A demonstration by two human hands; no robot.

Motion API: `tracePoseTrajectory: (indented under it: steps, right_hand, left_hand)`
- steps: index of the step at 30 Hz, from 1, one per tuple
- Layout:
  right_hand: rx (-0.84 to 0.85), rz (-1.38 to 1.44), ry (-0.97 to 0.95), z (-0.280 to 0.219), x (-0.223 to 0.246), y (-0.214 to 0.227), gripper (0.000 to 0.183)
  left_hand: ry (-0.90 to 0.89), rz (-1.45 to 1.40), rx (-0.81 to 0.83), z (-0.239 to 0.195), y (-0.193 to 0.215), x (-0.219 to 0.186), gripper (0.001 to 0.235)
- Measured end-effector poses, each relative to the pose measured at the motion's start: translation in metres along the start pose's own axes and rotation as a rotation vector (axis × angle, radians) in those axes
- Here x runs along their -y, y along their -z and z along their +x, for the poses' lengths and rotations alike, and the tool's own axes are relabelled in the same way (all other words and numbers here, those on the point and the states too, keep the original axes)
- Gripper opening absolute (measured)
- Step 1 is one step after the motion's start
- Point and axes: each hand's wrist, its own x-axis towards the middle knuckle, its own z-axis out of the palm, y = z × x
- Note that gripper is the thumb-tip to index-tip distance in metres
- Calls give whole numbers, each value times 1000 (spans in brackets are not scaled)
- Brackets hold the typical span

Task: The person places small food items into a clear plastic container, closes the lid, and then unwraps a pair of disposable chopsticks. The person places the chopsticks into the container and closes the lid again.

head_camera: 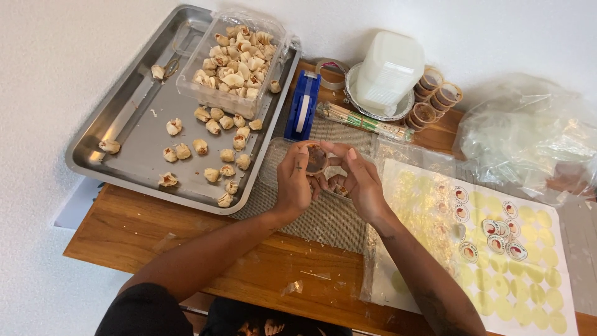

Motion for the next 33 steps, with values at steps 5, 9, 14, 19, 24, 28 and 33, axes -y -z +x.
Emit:
tracePoseTrajectory:
  steps: [5,9,14,19,24,28,33]
  right_hand:
    - [-5,13,18,1,-2,0,58]
    - [-4,10,27,0,0,-1,58]
    - [-9,-9,36,1,-4,2,55]
    - [-13,-23,45,0,0,-4,53]
    - [-8,-14,31,1,-2,-1,56]
    - [-14,2,40,0,3,-4,55]
    - [-17,-135,138,-5,11,-15,48]
  left_hand:
    - [37,-24,-35,0,-4,-5,37]
    - [68,4,-73,1,-6,-6,33]
    - [94,51,-111,0,-11,-19,29]
    - [130,64,-131,-1,-14,-24,28]
    - [116,135,-163,1,-13,-18,25]
    - [91,82,-172,2,-12,-14,21]
    - [39,83,-181,10,-1,11,16]
